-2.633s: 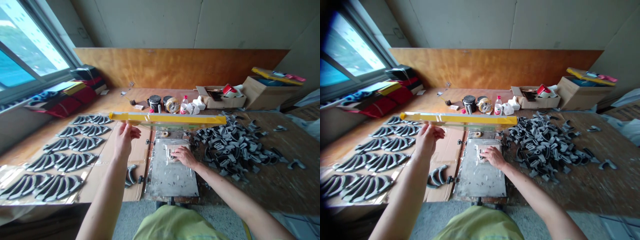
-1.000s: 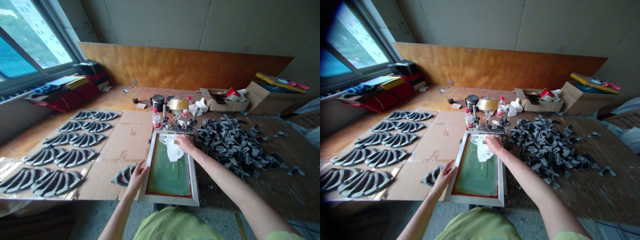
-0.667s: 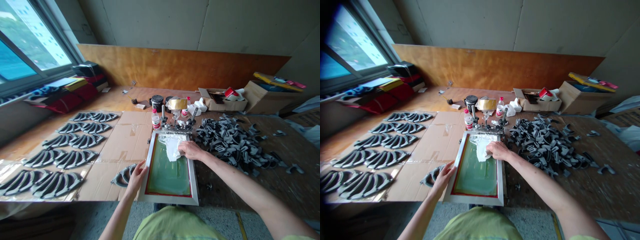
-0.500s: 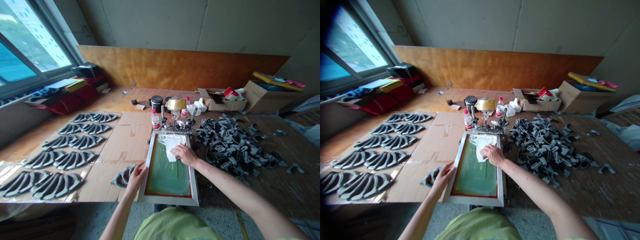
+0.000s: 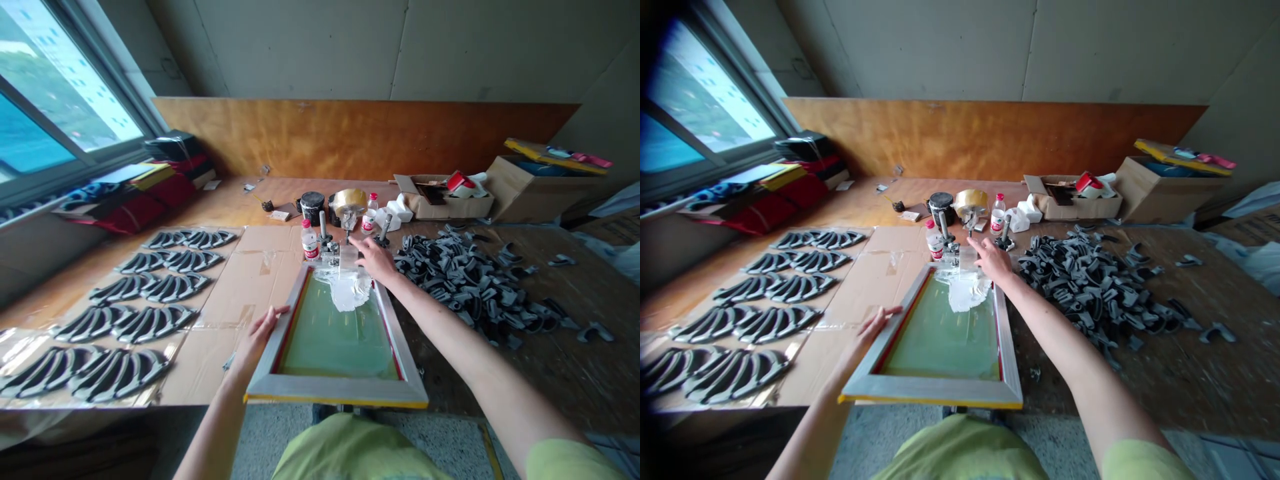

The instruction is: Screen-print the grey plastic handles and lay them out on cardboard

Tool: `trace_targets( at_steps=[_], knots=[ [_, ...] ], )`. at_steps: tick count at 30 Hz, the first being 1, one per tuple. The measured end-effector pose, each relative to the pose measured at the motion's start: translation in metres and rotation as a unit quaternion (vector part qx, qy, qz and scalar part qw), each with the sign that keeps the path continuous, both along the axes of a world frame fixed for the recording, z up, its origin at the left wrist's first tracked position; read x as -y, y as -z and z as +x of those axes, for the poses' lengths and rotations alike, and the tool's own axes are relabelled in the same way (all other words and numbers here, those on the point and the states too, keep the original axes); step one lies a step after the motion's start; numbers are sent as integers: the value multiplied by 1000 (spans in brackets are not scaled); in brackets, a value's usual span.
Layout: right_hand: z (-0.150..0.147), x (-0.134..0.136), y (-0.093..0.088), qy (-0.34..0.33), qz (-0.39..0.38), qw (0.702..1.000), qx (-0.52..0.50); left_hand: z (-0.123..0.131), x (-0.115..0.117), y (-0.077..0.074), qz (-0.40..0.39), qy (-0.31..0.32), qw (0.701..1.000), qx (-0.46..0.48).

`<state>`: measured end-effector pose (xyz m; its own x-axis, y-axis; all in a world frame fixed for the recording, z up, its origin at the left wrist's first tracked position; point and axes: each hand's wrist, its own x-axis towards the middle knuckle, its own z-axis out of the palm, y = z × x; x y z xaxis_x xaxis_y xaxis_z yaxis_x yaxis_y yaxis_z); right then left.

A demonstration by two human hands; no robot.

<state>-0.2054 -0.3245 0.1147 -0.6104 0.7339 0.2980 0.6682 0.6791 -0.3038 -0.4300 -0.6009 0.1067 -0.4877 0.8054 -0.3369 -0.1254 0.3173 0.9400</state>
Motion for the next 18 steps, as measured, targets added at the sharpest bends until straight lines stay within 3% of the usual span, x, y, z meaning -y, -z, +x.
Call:
trace_targets(
  at_steps=[2,5,9,11,13,15,16,18],
  knots=[
    [24,-7,6,63,33,995,-64,-2,-17,-18,58,-7,998,27],
    [59,1,35,134,-10,985,-109,-1,-49,-46,179,-32,982,51],
    [72,46,87,81,-85,991,-67,-1,-84,-77,217,-45,974,45],
    [66,69,102,31,-77,996,-27,0,-90,-81,229,-56,971,50],
    [57,84,103,0,-64,998,20,8,-86,-69,244,-87,964,51],
    [49,97,94,-8,-62,997,52,25,-71,-44,200,-82,974,65],
    [45,105,88,-9,-61,997,55,38,-61,-27,149,-51,984,83],
    [35,128,76,-25,-44,998,41,66,-38,8,-10,78,986,147]
  ],
)
